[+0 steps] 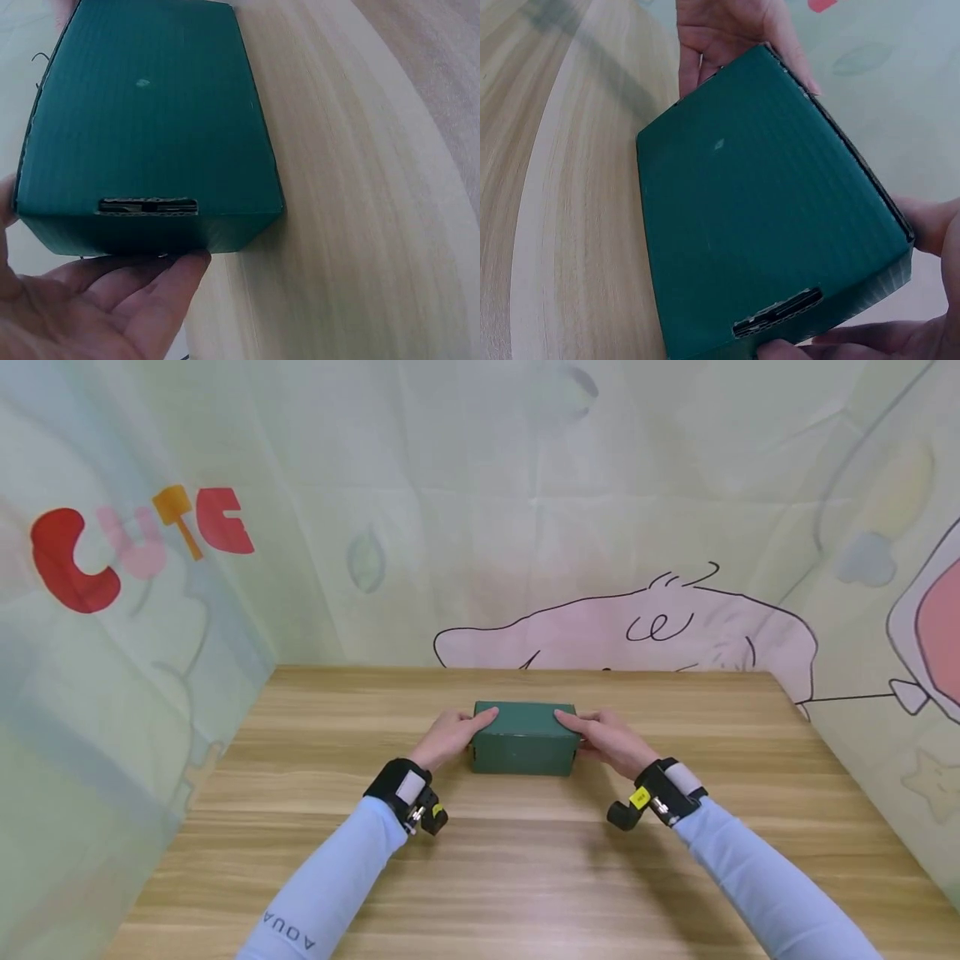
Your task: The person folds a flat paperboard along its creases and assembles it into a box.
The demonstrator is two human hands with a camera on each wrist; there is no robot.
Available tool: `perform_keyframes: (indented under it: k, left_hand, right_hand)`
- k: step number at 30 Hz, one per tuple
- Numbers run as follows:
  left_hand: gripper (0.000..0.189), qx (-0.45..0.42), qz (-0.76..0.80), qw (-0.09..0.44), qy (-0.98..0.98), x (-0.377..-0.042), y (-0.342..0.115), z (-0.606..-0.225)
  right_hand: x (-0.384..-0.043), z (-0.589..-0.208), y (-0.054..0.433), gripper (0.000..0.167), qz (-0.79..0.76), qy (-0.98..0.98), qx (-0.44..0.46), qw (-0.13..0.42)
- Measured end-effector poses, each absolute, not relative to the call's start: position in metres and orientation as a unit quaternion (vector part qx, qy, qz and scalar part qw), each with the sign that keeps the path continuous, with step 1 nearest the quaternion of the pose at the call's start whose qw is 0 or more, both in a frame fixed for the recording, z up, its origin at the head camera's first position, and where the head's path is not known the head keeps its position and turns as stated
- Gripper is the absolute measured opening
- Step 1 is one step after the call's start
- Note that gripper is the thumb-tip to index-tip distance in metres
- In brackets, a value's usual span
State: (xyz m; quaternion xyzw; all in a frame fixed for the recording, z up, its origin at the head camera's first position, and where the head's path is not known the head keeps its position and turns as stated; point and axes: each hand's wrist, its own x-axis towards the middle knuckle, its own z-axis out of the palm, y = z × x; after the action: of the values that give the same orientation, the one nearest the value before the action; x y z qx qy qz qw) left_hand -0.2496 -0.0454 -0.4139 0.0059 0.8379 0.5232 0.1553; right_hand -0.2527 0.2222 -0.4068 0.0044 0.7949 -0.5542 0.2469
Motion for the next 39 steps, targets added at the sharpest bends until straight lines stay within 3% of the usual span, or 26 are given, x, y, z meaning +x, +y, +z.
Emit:
perform_keyframes:
  k: [5, 15, 25, 39]
  left_hand:
    - [0.061, 0.008, 0.525, 0.144, 0.839, -0.2483, -0.0449, -0.416]
    - [0.06, 0.006, 0.531, 0.134, 0.837, -0.2465, -0.0487, -0.4205]
    - [0.057, 0.026, 0.553, 0.17, 0.815, -0.2513, -0.0524, -0.4169]
    - [0.06, 0.005, 0.547, 0.172, 0.82, -0.2513, -0.0541, -0.4139]
  right_hand:
    - [-0.2525, -0.4093, 0.2232, 0.082, -0.55, 0.798, -0.008, 0.248]
    - [-0.2549, -0.4104, 0.2226, 0.076, -0.543, 0.8, -0.027, 0.254]
    - [-0.2561, -0.4102, 0.2282, 0.07, -0.556, 0.788, -0.04, 0.26]
    - [-0.2545, -0.4159, 0.2257, 0.067, -0.567, 0.794, -0.009, 0.219]
